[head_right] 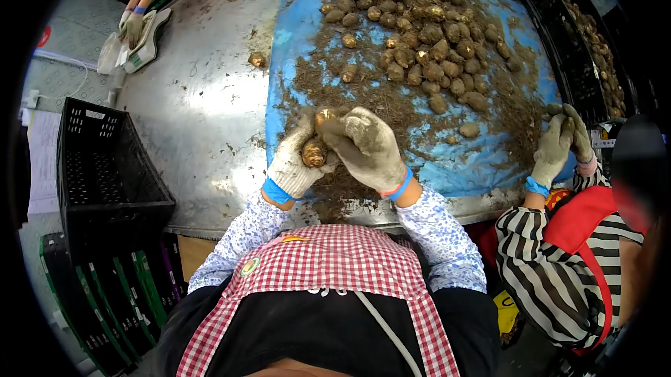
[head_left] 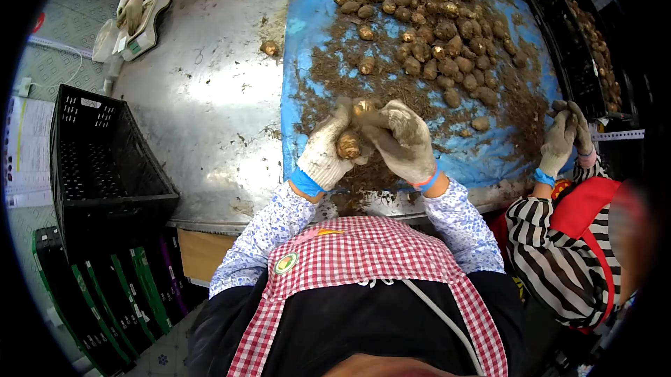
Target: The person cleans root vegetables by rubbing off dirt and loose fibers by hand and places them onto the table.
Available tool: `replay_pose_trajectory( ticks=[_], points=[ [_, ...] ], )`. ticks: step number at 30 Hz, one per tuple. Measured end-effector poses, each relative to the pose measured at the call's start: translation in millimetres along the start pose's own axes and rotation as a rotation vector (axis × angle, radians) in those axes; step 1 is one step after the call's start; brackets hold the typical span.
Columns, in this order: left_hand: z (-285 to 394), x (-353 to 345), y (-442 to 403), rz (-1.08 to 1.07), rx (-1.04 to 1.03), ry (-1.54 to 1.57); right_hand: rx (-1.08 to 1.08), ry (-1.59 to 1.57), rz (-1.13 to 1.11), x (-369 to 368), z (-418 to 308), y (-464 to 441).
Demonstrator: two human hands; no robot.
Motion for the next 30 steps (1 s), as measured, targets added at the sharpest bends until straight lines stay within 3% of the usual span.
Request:
replay_pose_trajectory(
  ticks=[2, 4, 5, 6, 9, 10, 13, 14, 18, 21, 22, 24, 26, 27, 29, 30],
  points=[
    [9, 21, -4, 0.081, -0.305, -0.41, -0.307, -0.121, -0.227, -7, 14, 10],
    [2, 32, -3, 0.037, -0.304, -0.367, -0.39, 0.044, -0.27, 9, 25, 11],
    [2, 18, 7, -0.05, -0.146, -0.124, -0.462, 0.143, -0.242, 17, 38, 15],
    [-2, 8, 13, -0.139, 0.016, 0.114, -0.322, 0.242, -0.191, 27, 28, 11],
    [-2, 2, 10, -0.3, 0.03, 0.055, -0.234, 0.478, -0.227, 33, 8, 2],
    [2, -2, 12, -0.25, -0.016, -0.03, -0.141, 0.393, -0.161, 29, 0, 0],
    [8, -18, 20, -0.167, -0.115, -0.209, -0.252, 0.355, -0.201, 19, -23, -6],
    [4, -19, 19, -0.191, -0.122, -0.222, -0.185, 0.472, -0.35, 9, -32, -8],
    [-2, -18, 21, -0.31, -0.078, -0.198, 0.282, 0.362, -0.231, -4, -36, 3],
    [-10, -7, 23, -0.274, 0.065, 0.054, -0.22, 0.166, -0.284, 0, -7, 10],
    [-15, -4, 22, -0.235, 0.085, 0.147, -0.338, -0.044, -0.217, -2, 6, 17],
    [-25, 8, 23, -0.194, 0.133, 0.323, -0.126, 0.285, -0.231, 2, 2, 16],
    [-18, 2, 20, -0.423, 0.079, 0.189, 0.091, 0.497, -0.196, 1, -13, 14],
    [-17, -3, 22, -0.535, 0.052, 0.123, -0.048, 0.354, -0.121, 7, -8, 16],
    [-6, -5, 27, -0.291, -0.093, -0.064, -0.32, 0.067, 0.036, 16, -4, 20],
    [0, -4, 31, -0.166, -0.164, -0.156, -0.215, 0.138, 0.019, 19, -5, 23]
  ],
)
Point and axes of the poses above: each hand's wrist, its own y-axis away from the middle knuckle, its own x-axis out of the back of the hand, z = x × y, the point moved 8 cm from there along -y, towards the middle knuckle, and after that the axes turned 5 degrees about x, right-handed, at the moved point
